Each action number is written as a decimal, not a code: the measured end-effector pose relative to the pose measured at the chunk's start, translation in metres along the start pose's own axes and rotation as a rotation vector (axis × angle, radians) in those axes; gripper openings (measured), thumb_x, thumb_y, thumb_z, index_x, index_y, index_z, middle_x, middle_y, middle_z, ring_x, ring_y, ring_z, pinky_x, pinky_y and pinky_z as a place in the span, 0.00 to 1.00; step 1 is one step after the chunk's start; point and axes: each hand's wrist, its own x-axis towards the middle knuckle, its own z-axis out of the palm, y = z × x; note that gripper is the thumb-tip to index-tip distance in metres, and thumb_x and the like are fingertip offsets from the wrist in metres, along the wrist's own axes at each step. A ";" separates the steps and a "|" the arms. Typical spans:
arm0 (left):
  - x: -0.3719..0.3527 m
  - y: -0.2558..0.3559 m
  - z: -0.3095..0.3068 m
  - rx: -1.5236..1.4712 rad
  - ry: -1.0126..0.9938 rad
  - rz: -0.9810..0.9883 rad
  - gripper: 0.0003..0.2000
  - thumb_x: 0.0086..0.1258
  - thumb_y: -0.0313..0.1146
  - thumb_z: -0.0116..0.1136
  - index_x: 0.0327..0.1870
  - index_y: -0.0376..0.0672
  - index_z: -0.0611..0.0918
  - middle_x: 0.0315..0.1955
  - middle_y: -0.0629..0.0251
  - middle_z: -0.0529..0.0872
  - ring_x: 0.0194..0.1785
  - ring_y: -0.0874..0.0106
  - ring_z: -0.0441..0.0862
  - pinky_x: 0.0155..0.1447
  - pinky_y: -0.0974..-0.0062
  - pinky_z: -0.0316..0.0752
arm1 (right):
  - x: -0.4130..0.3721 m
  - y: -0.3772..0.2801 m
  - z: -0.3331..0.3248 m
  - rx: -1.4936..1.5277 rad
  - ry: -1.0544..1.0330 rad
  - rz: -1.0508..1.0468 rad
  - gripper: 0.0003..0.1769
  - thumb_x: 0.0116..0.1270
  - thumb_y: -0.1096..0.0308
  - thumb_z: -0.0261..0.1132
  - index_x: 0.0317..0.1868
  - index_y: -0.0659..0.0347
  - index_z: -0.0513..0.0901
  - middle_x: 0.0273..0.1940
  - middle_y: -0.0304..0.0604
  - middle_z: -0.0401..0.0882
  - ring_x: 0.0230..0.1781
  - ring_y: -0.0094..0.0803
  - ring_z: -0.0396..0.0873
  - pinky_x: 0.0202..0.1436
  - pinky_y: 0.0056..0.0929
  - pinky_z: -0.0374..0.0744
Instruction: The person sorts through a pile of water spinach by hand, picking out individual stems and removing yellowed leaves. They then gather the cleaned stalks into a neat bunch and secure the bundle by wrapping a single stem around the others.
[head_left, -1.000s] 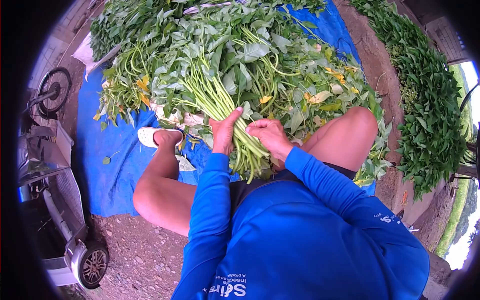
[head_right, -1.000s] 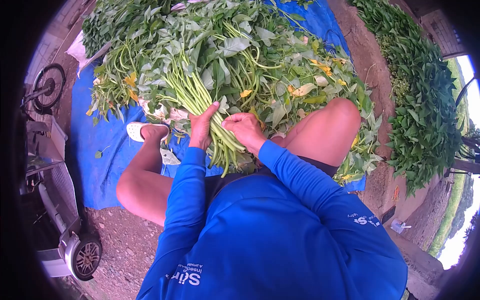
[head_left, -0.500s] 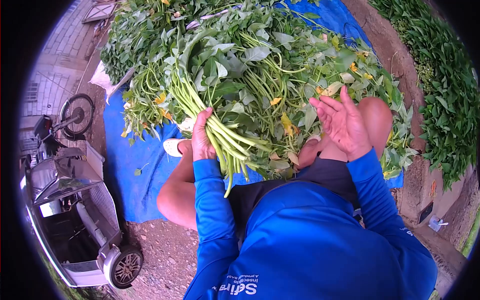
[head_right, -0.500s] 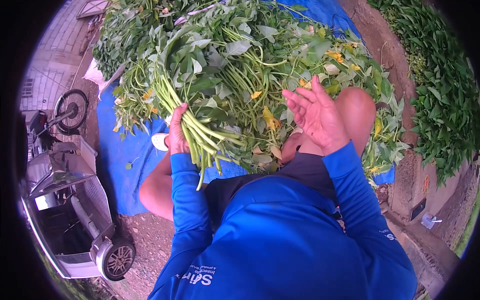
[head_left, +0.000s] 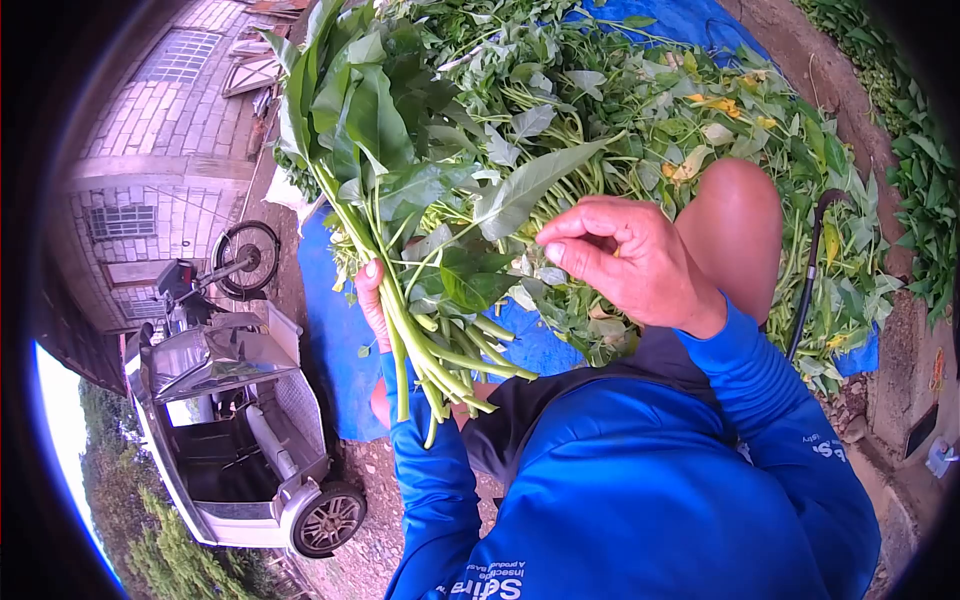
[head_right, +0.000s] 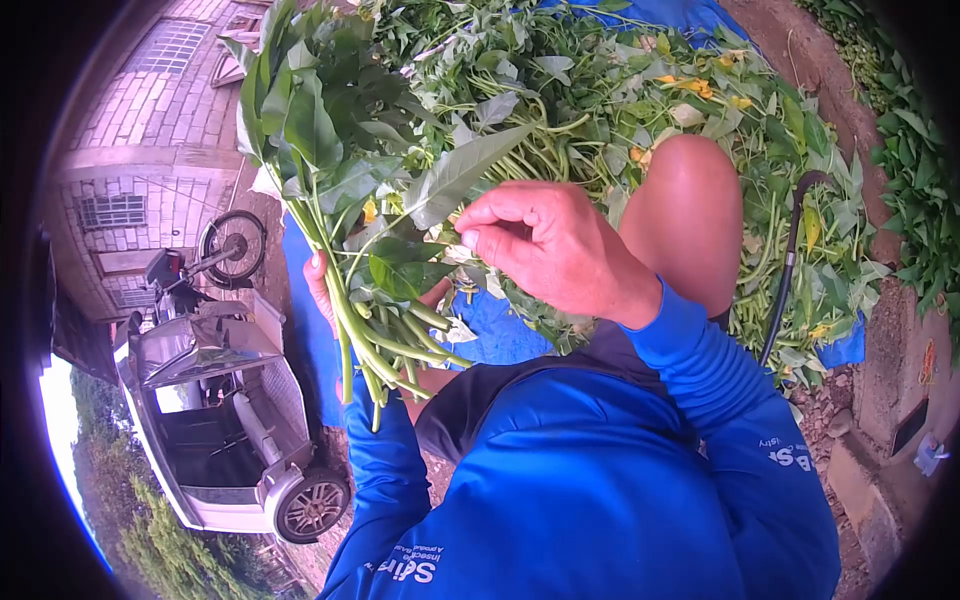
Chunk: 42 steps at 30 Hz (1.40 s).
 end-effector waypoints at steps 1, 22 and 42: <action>-0.007 0.001 0.007 0.007 -0.014 0.009 0.31 0.68 0.50 0.72 0.68 0.41 0.82 0.52 0.51 0.92 0.51 0.54 0.92 0.58 0.53 0.90 | 0.000 -0.006 -0.001 -0.016 0.011 -0.046 0.08 0.78 0.75 0.70 0.53 0.68 0.91 0.41 0.42 0.90 0.40 0.21 0.86 0.44 0.25 0.83; 0.120 0.165 0.098 2.511 -0.297 0.211 0.42 0.47 0.31 0.79 0.72 0.35 0.78 0.51 0.40 0.92 0.57 0.50 0.92 0.61 0.58 0.86 | -0.020 0.010 -0.005 -0.321 0.012 0.306 0.18 0.75 0.65 0.70 0.56 0.71 0.88 0.42 0.48 0.92 0.42 0.36 0.89 0.51 0.37 0.85; 0.161 0.185 0.182 2.071 -0.426 -0.596 0.34 0.49 0.29 0.82 0.63 0.34 0.86 0.48 0.51 0.94 0.46 0.61 0.93 0.52 0.59 0.90 | 0.116 0.069 -0.085 -1.606 0.048 0.165 0.69 0.59 0.48 0.85 0.92 0.48 0.49 0.91 0.64 0.41 0.92 0.64 0.40 0.88 0.74 0.48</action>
